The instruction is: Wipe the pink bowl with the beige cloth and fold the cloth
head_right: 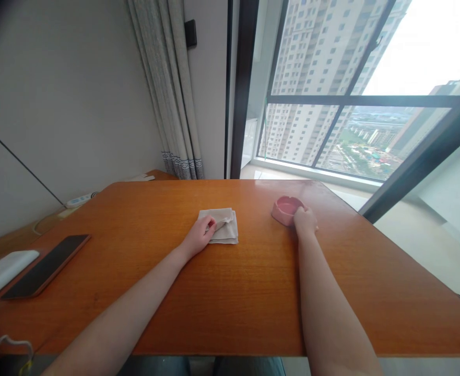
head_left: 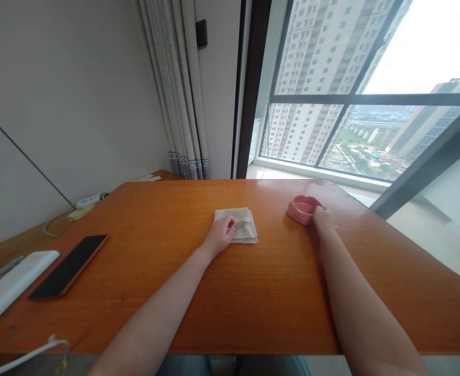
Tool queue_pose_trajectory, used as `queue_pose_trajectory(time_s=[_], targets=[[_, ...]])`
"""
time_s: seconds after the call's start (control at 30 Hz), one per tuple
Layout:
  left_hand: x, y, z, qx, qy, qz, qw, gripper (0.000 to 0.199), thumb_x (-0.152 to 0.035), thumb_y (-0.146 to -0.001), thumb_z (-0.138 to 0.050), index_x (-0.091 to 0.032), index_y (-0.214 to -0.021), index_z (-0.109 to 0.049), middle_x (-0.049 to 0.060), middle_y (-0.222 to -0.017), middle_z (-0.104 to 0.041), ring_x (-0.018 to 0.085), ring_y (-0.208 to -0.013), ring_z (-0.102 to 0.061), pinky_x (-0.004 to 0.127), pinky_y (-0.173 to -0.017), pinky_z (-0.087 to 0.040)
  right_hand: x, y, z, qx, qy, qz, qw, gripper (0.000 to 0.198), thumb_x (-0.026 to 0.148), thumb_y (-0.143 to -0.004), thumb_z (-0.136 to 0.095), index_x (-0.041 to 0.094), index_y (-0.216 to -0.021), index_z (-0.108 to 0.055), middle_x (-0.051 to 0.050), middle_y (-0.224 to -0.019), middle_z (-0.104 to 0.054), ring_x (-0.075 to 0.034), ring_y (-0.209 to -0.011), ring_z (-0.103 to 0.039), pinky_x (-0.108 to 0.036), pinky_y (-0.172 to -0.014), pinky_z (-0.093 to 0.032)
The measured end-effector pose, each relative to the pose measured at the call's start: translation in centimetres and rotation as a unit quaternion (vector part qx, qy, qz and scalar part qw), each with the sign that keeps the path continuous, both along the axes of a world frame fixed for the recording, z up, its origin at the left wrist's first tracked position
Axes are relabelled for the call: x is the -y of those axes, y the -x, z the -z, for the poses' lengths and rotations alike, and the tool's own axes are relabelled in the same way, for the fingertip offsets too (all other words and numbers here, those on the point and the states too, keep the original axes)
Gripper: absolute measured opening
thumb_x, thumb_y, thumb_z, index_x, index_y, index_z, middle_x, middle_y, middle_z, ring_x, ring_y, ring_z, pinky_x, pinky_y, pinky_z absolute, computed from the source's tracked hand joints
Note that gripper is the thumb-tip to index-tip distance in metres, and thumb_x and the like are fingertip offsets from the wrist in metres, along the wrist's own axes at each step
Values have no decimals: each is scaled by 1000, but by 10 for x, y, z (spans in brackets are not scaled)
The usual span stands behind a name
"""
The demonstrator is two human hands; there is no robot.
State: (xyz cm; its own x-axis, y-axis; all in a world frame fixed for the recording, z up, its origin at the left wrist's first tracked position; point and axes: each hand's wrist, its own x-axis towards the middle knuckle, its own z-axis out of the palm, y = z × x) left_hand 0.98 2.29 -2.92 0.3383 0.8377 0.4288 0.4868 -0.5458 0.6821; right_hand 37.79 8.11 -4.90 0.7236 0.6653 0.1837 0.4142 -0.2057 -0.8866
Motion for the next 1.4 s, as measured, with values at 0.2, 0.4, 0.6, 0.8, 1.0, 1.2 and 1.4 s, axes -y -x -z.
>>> queue_pose_trajectory(time_s=[0.2, 0.4, 0.6, 0.8, 1.0, 1.2, 1.4], targets=[[-17, 8, 11, 342, 115, -208, 909, 17, -30, -84, -45, -20, -70, -47, -2, -66, -47, 13, -64, -46, 24, -62, -40, 7, 11, -14, -5, 90, 89, 992, 38, 24, -77, -42, 6, -103, -63, -30, -112, -56, -39, -114, -50, -60, -97, -28], [-36, 17, 22, 463, 130, -298, 825, 23, -37, -83, -39, -21, -69, -45, -1, -66, -49, 13, -64, -50, 26, -60, -45, 25, 79, -43, 177, -100, 52, 978, 49, 29, -88, -30, 15, -135, -37, -14, -146, -30, -24, -136, -22, -48, -112, -9], [-45, 40, 18, 449, 129, -358, 808, 20, -36, -83, -32, -21, -74, -42, 1, -71, -49, 15, -68, -53, 27, -61, -46, 58, 215, -22, 298, -61, -410, 860, 33, 36, -82, -52, 21, -110, -61, -9, -118, -61, -22, -111, -52, -36, -99, -38], [-34, 64, -6, 361, 33, -477, 801, 30, -26, -84, -33, -21, -113, -37, 11, -125, -44, 22, -118, -44, 39, -99, -37, 57, 225, -5, 371, 126, -458, 798, 40, 30, -92, -36, 23, -130, -48, -7, -144, -40, -26, -135, -30, -50, -111, -17], [-17, 31, 3, -66, -57, -183, 979, 28, -26, -82, -47, -23, -109, -51, 9, -124, -56, 24, -120, -47, 47, -112, -18, 36, 187, -17, 388, 110, -430, 808, 36, 20, -90, -36, 23, -122, -54, -6, -132, -52, -22, -126, -41, -52, -112, -7], [-24, 32, 11, -145, 14, -104, 984, 20, -29, -77, -54, -21, -94, -60, 8, -113, -63, 25, -109, -55, 45, -106, -31, 39, 182, -22, 366, 72, -454, 809, 31, 30, -82, -53, 19, -109, -60, -8, -119, -59, -21, -111, -50, -33, -99, -33], [-22, 38, 8, -147, 9, -50, 988, 12, -27, -74, -55, -22, -85, -57, 5, -112, -61, 24, -110, -54, 50, -110, -23, 44, 191, -31, 423, 69, -436, 791, 20, 12, -76, -45, 18, -85, -61, -6, -91, -61, -18, -87, -54, -26, -78, -37]])
